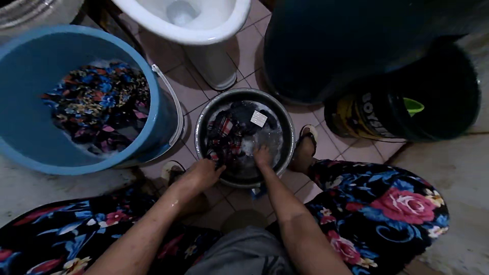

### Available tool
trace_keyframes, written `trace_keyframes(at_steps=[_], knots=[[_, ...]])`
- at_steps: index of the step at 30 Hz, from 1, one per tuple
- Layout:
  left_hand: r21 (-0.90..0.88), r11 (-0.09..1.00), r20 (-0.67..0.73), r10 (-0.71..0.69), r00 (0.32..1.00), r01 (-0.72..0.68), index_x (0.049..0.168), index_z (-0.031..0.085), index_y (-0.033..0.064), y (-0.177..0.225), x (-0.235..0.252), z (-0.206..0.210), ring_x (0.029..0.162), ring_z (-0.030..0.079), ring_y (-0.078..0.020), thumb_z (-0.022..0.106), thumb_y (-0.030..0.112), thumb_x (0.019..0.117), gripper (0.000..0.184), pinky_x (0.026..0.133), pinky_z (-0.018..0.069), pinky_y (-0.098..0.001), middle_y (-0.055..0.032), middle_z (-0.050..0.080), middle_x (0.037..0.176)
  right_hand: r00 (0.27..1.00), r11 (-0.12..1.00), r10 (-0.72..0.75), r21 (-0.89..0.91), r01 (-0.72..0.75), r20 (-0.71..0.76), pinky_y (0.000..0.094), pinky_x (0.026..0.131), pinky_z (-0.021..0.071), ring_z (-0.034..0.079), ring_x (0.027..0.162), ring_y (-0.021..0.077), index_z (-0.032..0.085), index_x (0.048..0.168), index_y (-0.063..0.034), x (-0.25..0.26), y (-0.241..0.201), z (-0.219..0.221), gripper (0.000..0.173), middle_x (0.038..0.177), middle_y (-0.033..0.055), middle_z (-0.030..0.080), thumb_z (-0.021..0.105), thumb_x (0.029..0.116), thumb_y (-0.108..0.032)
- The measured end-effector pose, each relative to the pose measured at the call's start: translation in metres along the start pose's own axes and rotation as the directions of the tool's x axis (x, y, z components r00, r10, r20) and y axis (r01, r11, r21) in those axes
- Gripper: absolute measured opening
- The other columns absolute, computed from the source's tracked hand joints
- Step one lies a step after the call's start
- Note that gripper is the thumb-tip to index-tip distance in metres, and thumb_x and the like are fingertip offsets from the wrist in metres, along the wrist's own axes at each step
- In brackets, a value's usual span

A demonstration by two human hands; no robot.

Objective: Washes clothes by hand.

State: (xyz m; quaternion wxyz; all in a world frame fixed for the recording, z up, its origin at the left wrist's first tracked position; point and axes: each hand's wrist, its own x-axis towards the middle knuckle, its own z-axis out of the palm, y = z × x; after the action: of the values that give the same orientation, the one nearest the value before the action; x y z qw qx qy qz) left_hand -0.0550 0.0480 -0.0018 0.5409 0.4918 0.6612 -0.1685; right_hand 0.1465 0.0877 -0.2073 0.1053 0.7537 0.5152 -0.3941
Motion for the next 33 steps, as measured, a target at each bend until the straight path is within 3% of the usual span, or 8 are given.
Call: trace_keyframes(at_steps=[4, 7, 10, 14, 19, 23, 29, 33], knots=[[-0.035, 0.999, -0.062, 0.02, 0.998, -0.022, 0.124, 0.06, -0.0094, -0.002, 0.007, 0.0, 0.117, 0.06, -0.0427, 0.045, 0.035, 0.1101, 0.049, 0.102, 0.0447, -0.0582, -0.0306, 0.061, 0.122, 0.981, 0.967, -0.195, -0.167, 0.191, -0.005, 0.0602, 0.117, 0.0322, 0.037, 0.145, 0.0484, 0.045, 0.148, 0.007, -0.019, -0.003, 0.014, 0.051, 0.155, 0.0334, 0.038, 0.055, 0.1018, -0.01], [-0.074, 0.996, -0.084, 0.035, 0.996, -0.041, 0.119, 0.063, -0.0087, 0.001, 0.007, 0.001, 0.111, 0.062, -0.042, 0.044, 0.038, 0.1101, 0.051, 0.098, 0.0455, -0.0588, -0.0297, 0.063, 0.116, 0.985, 0.981, -0.148, -0.117, 0.158, 0.09, 0.0557, 0.117, 0.0355, 0.034, 0.147, 0.047, 0.045, 0.15, 0.0032, -0.019, -0.015, 0.005, 0.059, 0.158, 0.0322, 0.034, 0.058, 0.1032, -0.029], [-0.084, 0.993, -0.061, 0.074, 0.995, -0.079, 0.12, 0.063, -0.0076, 0.001, 0.007, 0.008, 0.108, 0.063, -0.0401, 0.042, 0.043, 0.11, 0.055, 0.097, 0.0464, -0.0583, -0.0285, 0.064, 0.114, 0.975, 0.991, -0.134, -0.004, 0.136, 0.177, 0.059, 0.115, 0.0384, 0.044, 0.141, 0.0447, 0.045, 0.152, -0.0044, -0.011, -0.008, -0.005, 0.07, 0.153, 0.0293, 0.044, 0.063, 0.0996, -0.047], [-0.111, 0.991, -0.036, 0.074, 0.997, -0.078, 0.134, 0.056, -0.0102, 0.002, -0.002, 0.008, 0.126, 0.056, -0.0437, 0.04, 0.041, 0.1108, 0.058, 0.108, 0.0404, -0.059, -0.0324, 0.058, 0.132, 0.912, 0.906, -0.258, -0.25, 0.343, 0.318, 0.0645, 0.116, 0.033, 0.04, 0.144, 0.0468, 0.039, 0.156, -0.0049, 0.006, -0.005, -0.014, 0.08, 0.155, 0.029, 0.042, 0.07, 0.094, -0.044], [-0.173, 0.983, -0.064, 0.045, 0.997, -0.055, 0.129, 0.058, -0.0089, -0.006, -0.003, 0.01, 0.11, 0.062, -0.0389, 0.042, 0.044, 0.1098, 0.058, 0.099, 0.0458, -0.056, -0.0292, 0.061, 0.121, 0.884, 0.824, -0.25, -0.393, 0.408, 0.395, 0.0667, 0.112, 0.0371, 0.049, 0.137, 0.0473, 0.026, 0.162, -0.0098, -0.019, -0.01, -0.023, 0.085, 0.151, 0.0267, 0.049, 0.073, 0.0925, -0.024], [-0.141, 0.987, -0.098, 0.058, 0.994, -0.071, 0.133, 0.056, -0.0086, -0.005, -0.002, 0.013, 0.115, 0.061, -0.0401, 0.046, 0.043, 0.1087, 0.058, 0.102, 0.0442, -0.0569, -0.0294, 0.06, 0.126, 0.892, 0.831, -0.248, -0.39, 0.396, 0.377, 0.0632, 0.111, 0.0392, 0.053, 0.135, 0.0423, 0.047, 0.152, -0.0081, -0.041, -0.005, -0.016, 0.061, 0.145, 0.0239, 0.056, 0.063, 0.0997, -0.035], [-0.29, 0.949, -0.237, 0.056, 0.97, -0.126, 0.131, 0.058, -0.0079, -0.005, -0.024, -0.005, 0.117, 0.06, -0.0396, 0.051, 0.039, 0.1077, 0.052, 0.103, 0.0444, -0.0561, -0.0294, 0.061, 0.125, 0.897, 0.925, -0.34, 0.27, 0.265, 0.282, 0.0514, 0.1, 0.0491, 0.061, 0.115, 0.034, 0.053, 0.139, 0.0029, -0.044, 0.017, -0.042, 0.049, 0.129, 0.0265, 0.061, 0.067, 0.0923, -0.002], [-0.412, 0.772, -0.499, 0.253, 0.829, -0.484, 0.124, 0.064, -0.0012, -0.022, -0.051, -0.025, 0.095, 0.066, -0.024, 0.059, 0.028, 0.105, 0.035, 0.087, 0.0532, -0.0479, -0.0171, 0.068, 0.11, 0.959, 0.78, -0.269, 0.604, 0.163, 0.088, 0.0483, 0.104, 0.0497, 0.056, 0.127, 0.0337, 0.027, 0.156, -0.0002, -0.048, 0.026, -0.06, 0.076, 0.146, 0.0286, 0.048, 0.071, 0.0957, -0.016]])
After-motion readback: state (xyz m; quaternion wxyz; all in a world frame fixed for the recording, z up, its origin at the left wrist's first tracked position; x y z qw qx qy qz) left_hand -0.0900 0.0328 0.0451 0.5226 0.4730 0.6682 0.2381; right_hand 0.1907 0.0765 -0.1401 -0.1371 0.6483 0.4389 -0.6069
